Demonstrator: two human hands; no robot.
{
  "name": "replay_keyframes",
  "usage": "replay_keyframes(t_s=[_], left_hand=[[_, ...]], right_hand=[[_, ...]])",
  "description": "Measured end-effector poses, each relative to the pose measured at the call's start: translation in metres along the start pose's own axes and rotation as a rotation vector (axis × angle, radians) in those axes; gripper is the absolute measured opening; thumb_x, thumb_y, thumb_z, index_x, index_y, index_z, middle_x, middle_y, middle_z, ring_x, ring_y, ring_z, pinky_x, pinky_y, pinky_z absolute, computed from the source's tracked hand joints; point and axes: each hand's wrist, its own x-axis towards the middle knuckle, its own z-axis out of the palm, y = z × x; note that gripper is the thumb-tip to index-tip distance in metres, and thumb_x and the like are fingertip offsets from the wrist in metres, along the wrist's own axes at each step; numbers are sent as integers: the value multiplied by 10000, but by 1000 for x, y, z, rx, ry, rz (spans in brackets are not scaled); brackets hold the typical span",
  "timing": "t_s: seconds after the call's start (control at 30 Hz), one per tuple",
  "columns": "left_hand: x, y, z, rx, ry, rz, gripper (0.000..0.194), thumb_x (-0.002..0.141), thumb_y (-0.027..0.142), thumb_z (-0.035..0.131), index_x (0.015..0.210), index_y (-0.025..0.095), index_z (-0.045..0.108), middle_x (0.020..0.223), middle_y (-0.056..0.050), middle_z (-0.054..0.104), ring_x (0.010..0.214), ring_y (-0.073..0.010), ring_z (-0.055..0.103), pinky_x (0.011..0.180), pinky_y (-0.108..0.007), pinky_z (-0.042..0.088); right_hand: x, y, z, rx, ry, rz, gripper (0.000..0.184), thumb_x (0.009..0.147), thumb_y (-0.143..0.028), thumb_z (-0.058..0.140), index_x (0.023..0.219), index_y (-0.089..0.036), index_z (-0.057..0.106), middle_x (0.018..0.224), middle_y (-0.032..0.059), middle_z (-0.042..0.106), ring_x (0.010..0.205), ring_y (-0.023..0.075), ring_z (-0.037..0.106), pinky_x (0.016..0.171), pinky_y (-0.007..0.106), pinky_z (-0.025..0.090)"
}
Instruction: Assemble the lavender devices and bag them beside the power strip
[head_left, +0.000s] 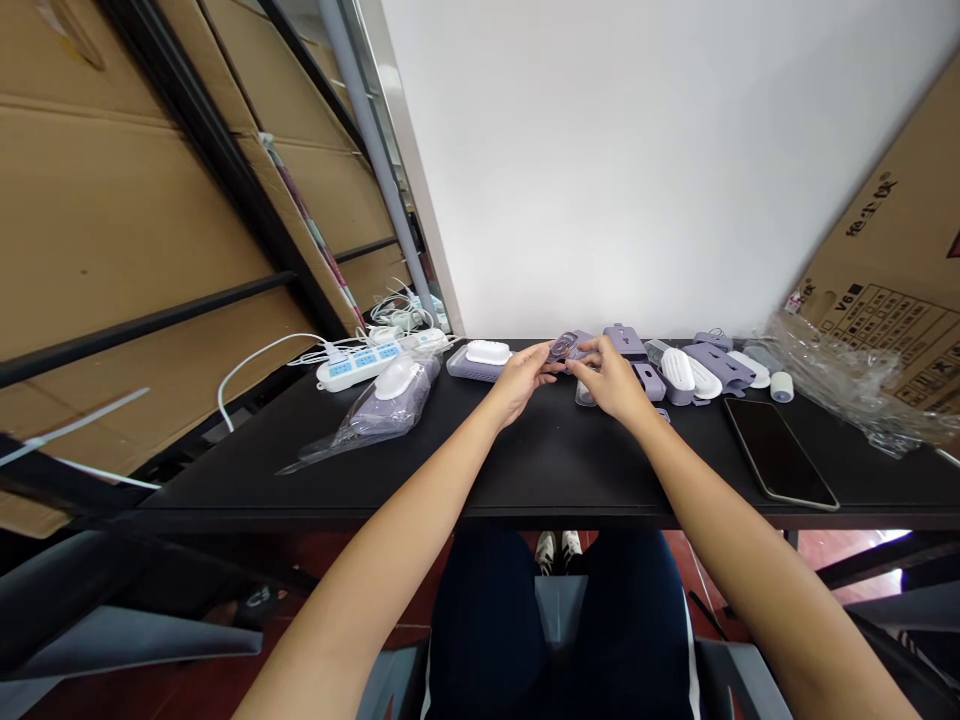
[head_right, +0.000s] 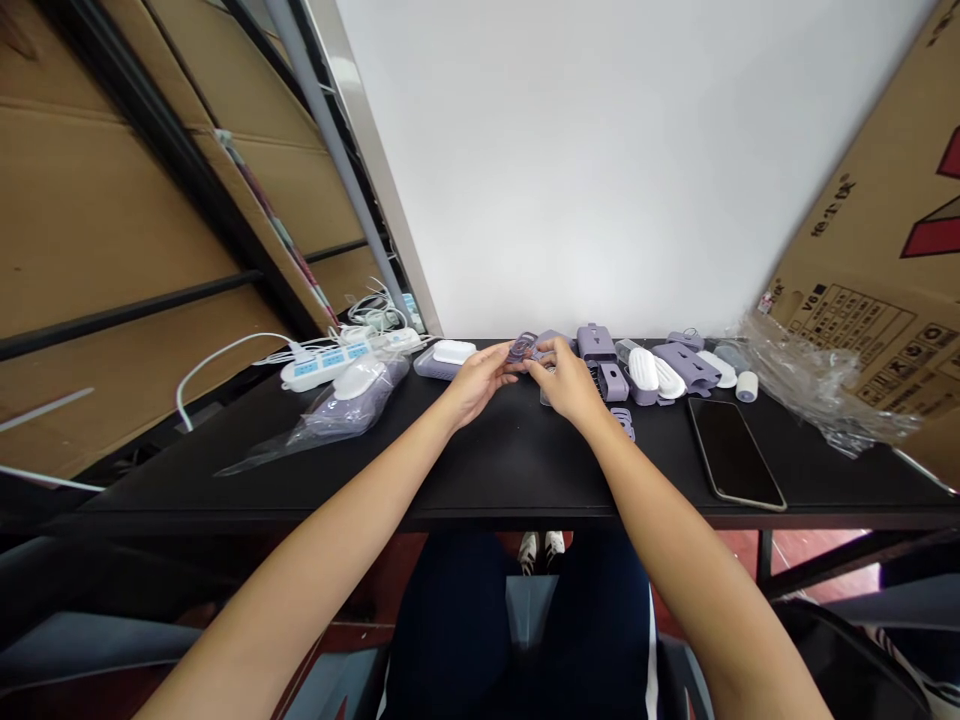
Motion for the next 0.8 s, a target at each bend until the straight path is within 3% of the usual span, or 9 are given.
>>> replay_keyframes(t_s=[0.23, 0.8], left_hand=[[0, -2, -1, 32, -18, 13, 313, 985, 372, 681, 1188, 139, 725, 1140, -129, 783, 945, -158, 745, 768, -232, 538], [0, -2, 0, 54, -43, 25, 298, 993, 374, 669, 1182, 156, 744, 1189, -123, 776, 950, -156, 743, 776, -234, 545]], right_hand=[[1, 1, 1, -11, 24, -52, 284, 889, -405, 669, 1103, -236, 589, 1057, 51, 761, 850, 192, 702, 752, 335, 537], [0, -2, 2, -50, 35, -21, 322, 858, -479, 693, 1033, -237, 570, 934, 25, 730, 808, 201, 681, 775, 347, 502]])
